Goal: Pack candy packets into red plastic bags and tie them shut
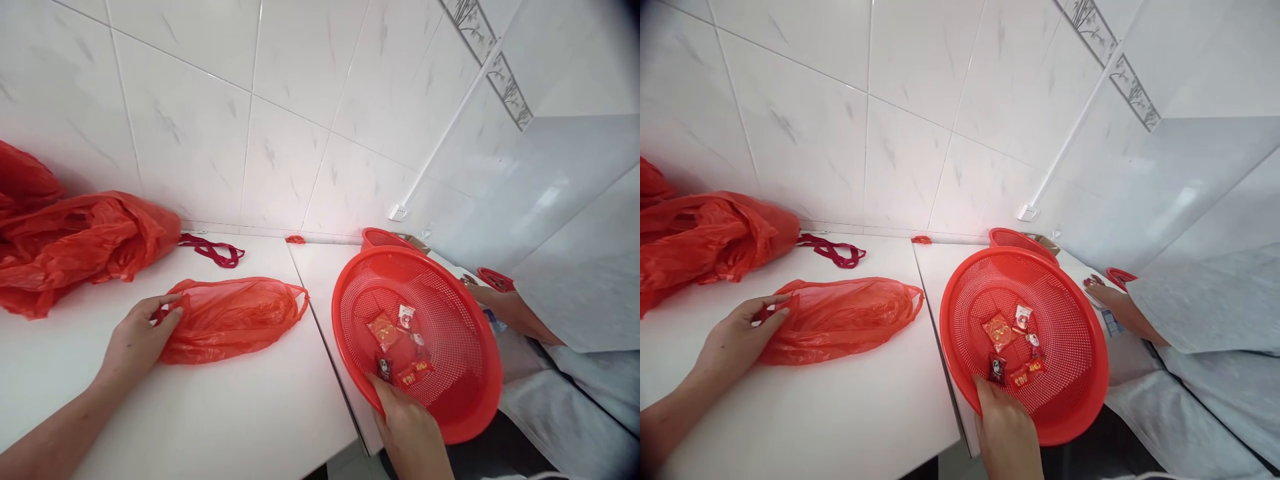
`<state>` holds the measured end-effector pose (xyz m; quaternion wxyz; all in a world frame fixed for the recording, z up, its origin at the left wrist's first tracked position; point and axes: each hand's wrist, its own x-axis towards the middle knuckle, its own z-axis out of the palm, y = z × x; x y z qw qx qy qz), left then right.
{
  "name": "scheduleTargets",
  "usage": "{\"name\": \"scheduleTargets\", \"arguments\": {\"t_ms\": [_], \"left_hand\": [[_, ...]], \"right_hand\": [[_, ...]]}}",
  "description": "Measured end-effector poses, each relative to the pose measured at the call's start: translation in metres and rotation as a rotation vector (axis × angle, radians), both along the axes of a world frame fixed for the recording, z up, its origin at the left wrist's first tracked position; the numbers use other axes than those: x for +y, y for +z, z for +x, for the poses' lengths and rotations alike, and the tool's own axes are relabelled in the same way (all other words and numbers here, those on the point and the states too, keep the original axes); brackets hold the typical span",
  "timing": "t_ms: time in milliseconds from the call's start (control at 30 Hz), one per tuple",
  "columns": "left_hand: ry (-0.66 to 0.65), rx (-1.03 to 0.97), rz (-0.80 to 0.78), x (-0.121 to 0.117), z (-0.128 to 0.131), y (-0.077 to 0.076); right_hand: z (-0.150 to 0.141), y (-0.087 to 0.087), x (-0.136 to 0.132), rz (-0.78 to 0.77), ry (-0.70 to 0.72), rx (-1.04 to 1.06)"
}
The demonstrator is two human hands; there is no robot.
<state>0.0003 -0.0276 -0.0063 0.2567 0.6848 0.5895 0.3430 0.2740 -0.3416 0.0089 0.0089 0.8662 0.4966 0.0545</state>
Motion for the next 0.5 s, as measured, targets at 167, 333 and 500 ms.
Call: {"name": "scheduleTargets", "arguments": {"t_ms": [167,333,500], "left_hand": [[-0.001,0.014,-0.017,0.000,0.000,0.001],[-0.039,0.003,-0.028,-0.001,-0.001,0.001],[-0.051,-0.084,-0.010,0.000,-0.002,-0.003]], "right_hand": [[0.008,0.022,0.007,-0.056,-0.016,0.053],[0.023,0.045,0.020,-0.112,-0.026,0.136],[0.056,0.066,0.021,-0.038,0.043,0.382]]}}
